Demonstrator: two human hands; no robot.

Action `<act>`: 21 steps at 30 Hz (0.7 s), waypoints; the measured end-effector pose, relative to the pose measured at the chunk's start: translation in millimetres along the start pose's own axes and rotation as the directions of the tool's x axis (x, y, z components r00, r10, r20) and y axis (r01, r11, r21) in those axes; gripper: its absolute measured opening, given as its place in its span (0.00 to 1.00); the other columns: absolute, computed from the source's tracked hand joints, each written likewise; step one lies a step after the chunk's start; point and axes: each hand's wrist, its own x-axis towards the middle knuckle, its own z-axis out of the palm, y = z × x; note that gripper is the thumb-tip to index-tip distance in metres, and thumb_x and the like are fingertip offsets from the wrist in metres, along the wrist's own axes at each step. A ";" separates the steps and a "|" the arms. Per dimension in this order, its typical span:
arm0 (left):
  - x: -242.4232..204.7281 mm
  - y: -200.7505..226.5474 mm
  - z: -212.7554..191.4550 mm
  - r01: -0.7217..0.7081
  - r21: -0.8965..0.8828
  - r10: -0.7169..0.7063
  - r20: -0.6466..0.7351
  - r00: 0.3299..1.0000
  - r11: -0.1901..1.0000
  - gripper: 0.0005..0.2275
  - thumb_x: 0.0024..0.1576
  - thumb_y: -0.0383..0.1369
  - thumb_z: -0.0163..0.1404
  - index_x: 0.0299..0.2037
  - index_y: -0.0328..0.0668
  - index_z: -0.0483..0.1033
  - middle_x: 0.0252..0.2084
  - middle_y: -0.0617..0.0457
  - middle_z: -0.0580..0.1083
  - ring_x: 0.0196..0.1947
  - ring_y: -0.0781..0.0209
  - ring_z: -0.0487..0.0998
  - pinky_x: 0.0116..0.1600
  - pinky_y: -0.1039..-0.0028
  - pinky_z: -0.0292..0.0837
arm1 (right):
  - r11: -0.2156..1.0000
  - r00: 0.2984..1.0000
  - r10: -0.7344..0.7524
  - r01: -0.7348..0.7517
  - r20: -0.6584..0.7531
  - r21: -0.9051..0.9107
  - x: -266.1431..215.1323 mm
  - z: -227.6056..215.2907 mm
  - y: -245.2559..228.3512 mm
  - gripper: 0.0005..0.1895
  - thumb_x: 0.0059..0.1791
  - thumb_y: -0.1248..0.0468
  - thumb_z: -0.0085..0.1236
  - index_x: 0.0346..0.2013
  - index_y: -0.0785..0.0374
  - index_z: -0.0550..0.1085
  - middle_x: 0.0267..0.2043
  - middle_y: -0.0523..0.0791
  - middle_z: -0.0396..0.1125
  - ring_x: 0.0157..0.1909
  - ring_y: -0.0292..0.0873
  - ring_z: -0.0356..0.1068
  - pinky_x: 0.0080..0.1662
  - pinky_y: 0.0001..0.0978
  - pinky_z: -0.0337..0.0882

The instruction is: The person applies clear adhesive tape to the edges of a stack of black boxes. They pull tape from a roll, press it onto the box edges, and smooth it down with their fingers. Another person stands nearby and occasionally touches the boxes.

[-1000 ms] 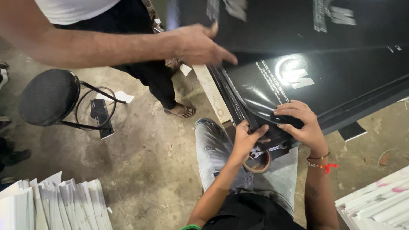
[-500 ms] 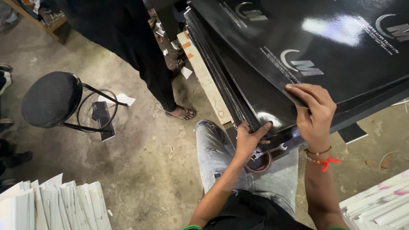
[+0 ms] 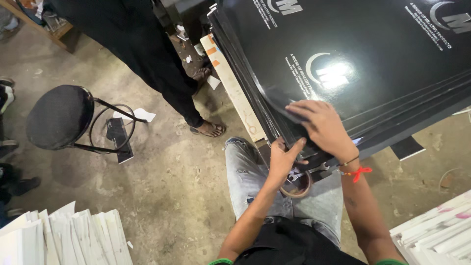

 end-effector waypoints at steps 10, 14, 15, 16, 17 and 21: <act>-1.2 -0.2 -4.8 -0.012 0.035 0.011 0.036 0.999 0.999 0.09 0.58 0.24 0.57 0.47 0.33 0.74 0.39 0.54 0.78 0.35 0.67 0.79 0.34 0.72 0.82 | 0.933 0.627 0.348 -0.161 -0.697 0.321 -9.5 -25.7 31.1 0.17 0.63 0.60 0.53 0.53 0.76 0.70 0.50 0.45 0.67 0.53 0.37 0.66 0.56 0.32 0.69; 1.6 -10.3 -10.6 -0.004 0.009 0.004 0.031 1.000 1.000 0.10 0.57 0.23 0.57 0.47 0.32 0.73 0.39 0.53 0.77 0.34 0.65 0.79 0.33 0.71 0.82 | 0.953 0.772 0.296 -0.196 -0.562 0.232 16.9 -73.5 -31.3 0.10 0.59 0.68 0.52 0.51 0.72 0.75 0.42 0.49 0.68 0.44 0.43 0.64 0.47 0.36 0.61; 3.4 -14.0 -12.7 -0.006 0.008 0.006 0.027 1.000 1.000 0.10 0.57 0.22 0.57 0.47 0.31 0.73 0.39 0.52 0.77 0.34 0.64 0.79 0.33 0.70 0.82 | 0.988 0.852 0.139 -0.085 -0.504 0.130 24.7 -80.2 -41.4 0.10 0.58 0.71 0.52 0.53 0.70 0.75 0.47 0.51 0.70 0.50 0.46 0.69 0.53 0.38 0.67; 5.0 -17.8 -14.3 -0.025 0.006 0.025 0.038 0.999 1.000 0.10 0.58 0.22 0.57 0.47 0.30 0.73 0.39 0.52 0.76 0.35 0.64 0.79 0.34 0.70 0.83 | 0.999 0.906 -0.018 0.038 -0.423 0.037 31.5 -81.3 -48.2 0.12 0.58 0.73 0.52 0.55 0.69 0.75 0.53 0.54 0.72 0.57 0.50 0.73 0.60 0.40 0.73; 5.9 -21.2 -15.8 -0.045 0.005 0.044 0.048 0.998 0.999 0.09 0.59 0.22 0.57 0.47 0.29 0.72 0.39 0.52 0.75 0.35 0.64 0.78 0.34 0.69 0.83 | 0.997 0.936 -0.069 0.056 -0.346 -0.046 37.6 -75.4 -51.3 0.20 0.48 0.76 0.49 0.53 0.67 0.75 0.53 0.53 0.73 0.56 0.52 0.73 0.59 0.42 0.72; 8.4 -21.1 -17.6 -0.025 0.012 0.024 0.061 0.998 1.000 0.11 0.57 0.22 0.55 0.49 0.31 0.71 0.40 0.50 0.77 0.36 0.63 0.80 0.34 0.70 0.83 | 0.992 0.992 0.010 0.007 0.129 -0.130 47.4 -21.0 -32.6 0.21 0.45 0.73 0.54 0.52 0.58 0.77 0.54 0.45 0.73 0.57 0.50 0.72 0.59 0.42 0.69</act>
